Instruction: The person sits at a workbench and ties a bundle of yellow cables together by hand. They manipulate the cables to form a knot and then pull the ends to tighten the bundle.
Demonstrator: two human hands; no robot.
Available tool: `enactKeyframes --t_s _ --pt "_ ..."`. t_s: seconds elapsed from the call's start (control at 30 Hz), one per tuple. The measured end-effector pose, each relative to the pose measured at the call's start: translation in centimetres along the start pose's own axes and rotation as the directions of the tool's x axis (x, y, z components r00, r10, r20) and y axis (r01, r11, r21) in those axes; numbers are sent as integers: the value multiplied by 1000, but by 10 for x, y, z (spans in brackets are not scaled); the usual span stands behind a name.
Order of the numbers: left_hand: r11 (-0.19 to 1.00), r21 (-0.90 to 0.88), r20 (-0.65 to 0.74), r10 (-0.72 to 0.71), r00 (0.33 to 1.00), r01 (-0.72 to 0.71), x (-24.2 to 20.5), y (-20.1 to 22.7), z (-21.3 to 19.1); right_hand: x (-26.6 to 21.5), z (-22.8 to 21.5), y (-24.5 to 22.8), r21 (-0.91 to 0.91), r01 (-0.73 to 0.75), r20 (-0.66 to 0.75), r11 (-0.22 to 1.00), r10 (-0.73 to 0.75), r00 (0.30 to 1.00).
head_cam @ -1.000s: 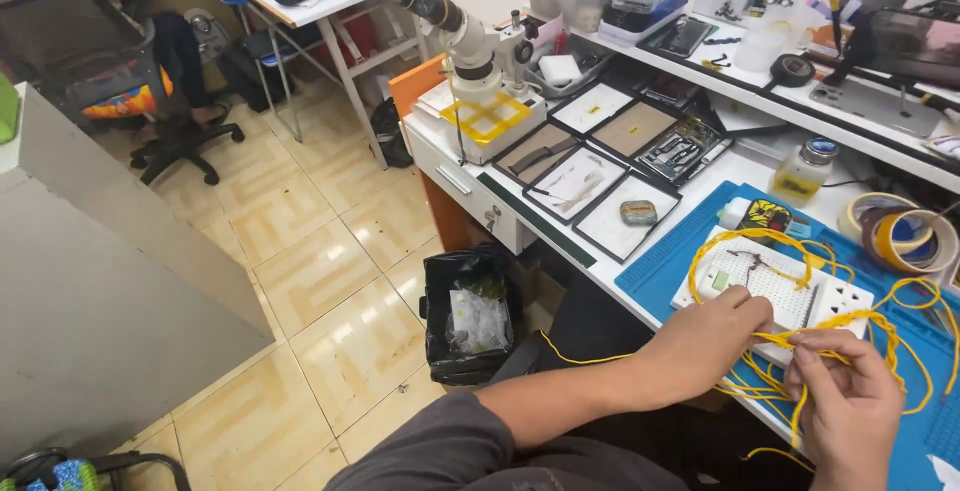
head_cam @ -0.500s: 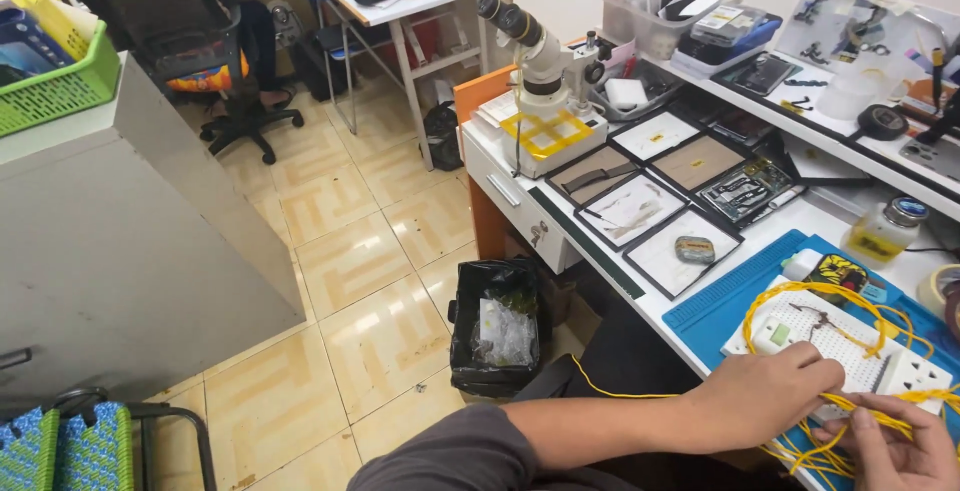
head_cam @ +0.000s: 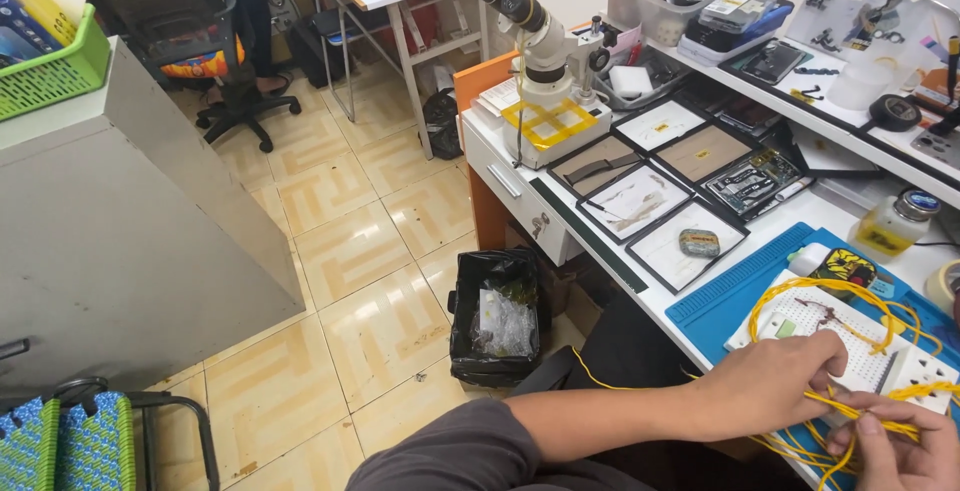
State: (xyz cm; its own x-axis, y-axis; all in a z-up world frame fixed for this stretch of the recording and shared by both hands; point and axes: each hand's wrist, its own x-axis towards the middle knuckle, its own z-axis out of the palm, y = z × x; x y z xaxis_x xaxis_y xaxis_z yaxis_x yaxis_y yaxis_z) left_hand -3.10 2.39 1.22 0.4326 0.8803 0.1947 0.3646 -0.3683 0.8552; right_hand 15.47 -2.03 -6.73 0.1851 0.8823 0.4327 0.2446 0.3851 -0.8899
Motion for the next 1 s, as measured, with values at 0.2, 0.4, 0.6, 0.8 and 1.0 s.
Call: enactKeyframes --t_s 0.2,0.4,0.6,0.8,1.0 --pt "992 105 45 70 997 -75 11 -18 10 2 4 -6 -23 -19 12 1000 20 1000" --pt "989 128 189 53 980 -78 22 -19 -6 5 -15 44 -6 59 46 998 -59 997" --pt "988 134 217 49 975 -79 16 -9 -16 2 -11 35 -32 31 44 999 -29 999" --pt "959 247 126 110 986 -139 18 -30 15 10 -28 79 -71 79 51 994 -76 996" --pt "957 228 99 160 982 -179 12 -33 20 12 -33 108 -42 119 -23 992 -120 993"
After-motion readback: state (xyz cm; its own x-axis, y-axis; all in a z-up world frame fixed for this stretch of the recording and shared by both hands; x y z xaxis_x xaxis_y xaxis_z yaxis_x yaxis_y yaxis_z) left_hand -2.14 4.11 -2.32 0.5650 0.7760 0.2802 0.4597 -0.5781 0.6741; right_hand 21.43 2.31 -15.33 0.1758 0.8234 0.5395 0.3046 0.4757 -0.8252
